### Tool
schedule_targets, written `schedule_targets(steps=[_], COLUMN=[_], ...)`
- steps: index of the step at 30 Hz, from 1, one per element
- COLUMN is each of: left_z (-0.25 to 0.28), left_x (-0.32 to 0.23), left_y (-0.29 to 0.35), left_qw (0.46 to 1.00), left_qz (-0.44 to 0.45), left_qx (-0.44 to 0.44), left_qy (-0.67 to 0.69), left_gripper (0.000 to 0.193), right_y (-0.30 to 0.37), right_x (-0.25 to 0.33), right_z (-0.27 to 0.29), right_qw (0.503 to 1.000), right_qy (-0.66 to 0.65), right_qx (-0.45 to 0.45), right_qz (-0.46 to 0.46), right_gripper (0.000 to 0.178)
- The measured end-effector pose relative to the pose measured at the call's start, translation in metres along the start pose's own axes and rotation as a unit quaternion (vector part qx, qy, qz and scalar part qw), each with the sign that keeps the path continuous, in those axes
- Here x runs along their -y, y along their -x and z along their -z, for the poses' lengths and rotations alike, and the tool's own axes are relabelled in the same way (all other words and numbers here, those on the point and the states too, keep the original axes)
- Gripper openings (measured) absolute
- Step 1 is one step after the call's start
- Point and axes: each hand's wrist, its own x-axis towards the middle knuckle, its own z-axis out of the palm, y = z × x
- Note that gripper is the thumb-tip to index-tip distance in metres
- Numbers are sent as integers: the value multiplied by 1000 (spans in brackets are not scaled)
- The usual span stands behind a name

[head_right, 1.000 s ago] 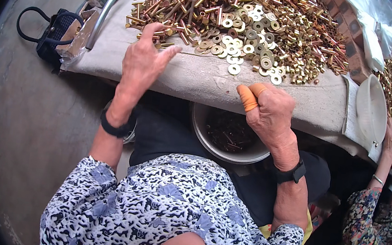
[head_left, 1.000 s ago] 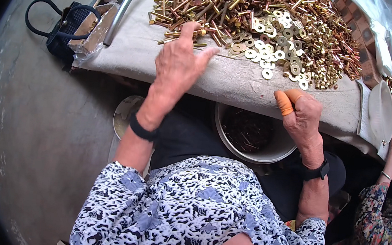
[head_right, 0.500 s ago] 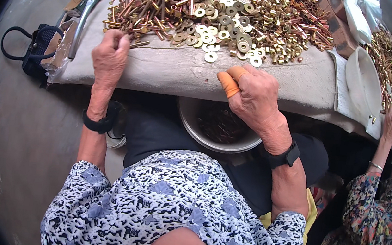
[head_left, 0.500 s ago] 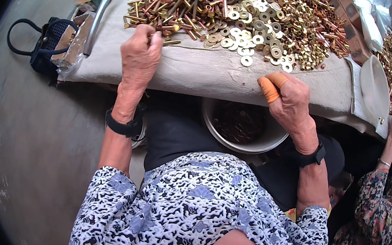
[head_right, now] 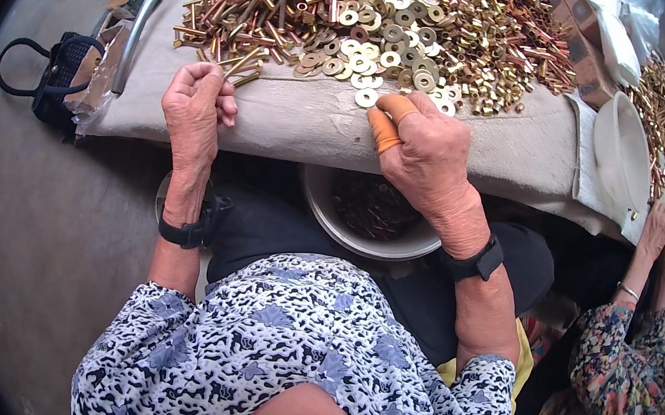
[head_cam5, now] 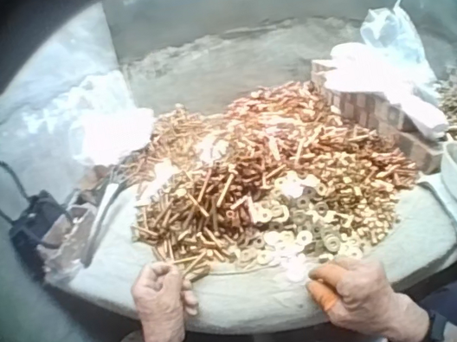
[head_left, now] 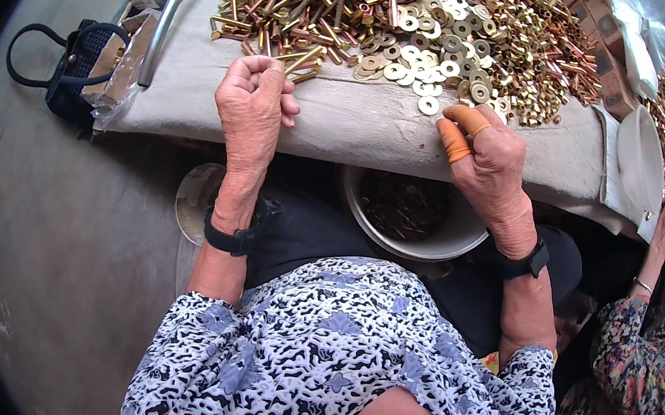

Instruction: The person gathers bolts and washers from a table into a bucket and a scoop, then pours nuts from a yellow bag into the scoop. They then pick up a bolt, a washer, and a nut, threading them together by hand before placing the assembly into a bucket.

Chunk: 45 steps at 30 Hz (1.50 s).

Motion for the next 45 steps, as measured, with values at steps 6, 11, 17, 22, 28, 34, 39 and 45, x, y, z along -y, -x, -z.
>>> schedule_targets(steps=[6, 11, 17, 22, 28, 34, 39, 45], left_z=[-3, -16, -35, -38, -49, -39, -40, -41], left_x=[-3, -1, 0, 3, -5, 4, -4, -4], left_y=[15, 24, 43, 58, 75, 71, 69, 67], left_qw=[987, 962, 915, 893, 863, 870, 872, 876], left_qz=[93, 153, 234, 255, 322, 305, 337, 353], left_qx=[83, 164, 244, 239, 242, 275, 267, 264], left_qy=[101, 157, 221, 283, 305, 272, 234, 195], left_gripper=[13, 9, 11, 21, 27, 25, 27, 29], right_y=[-5, -9, -8, -7, 8, 4, -5, -12], right_x=[4, 14, 16, 22, 23, 19, 12, 5], right_z=[-4, -8, -8, 0, -12, -6, -17, -14], right_qw=[1000, 995, 986, 983, 997, 976, 999, 987], right_qy=[0, -92, -150, -109, -57, -176, -31, 132], right_qx=[11, -5, 60, 0, 17, 99, -37, 90], right_qz=[12, -37, -31, -148, 44, 83, 21, -17], right_gripper=[10, 16, 16, 10, 14, 16, 12, 10])
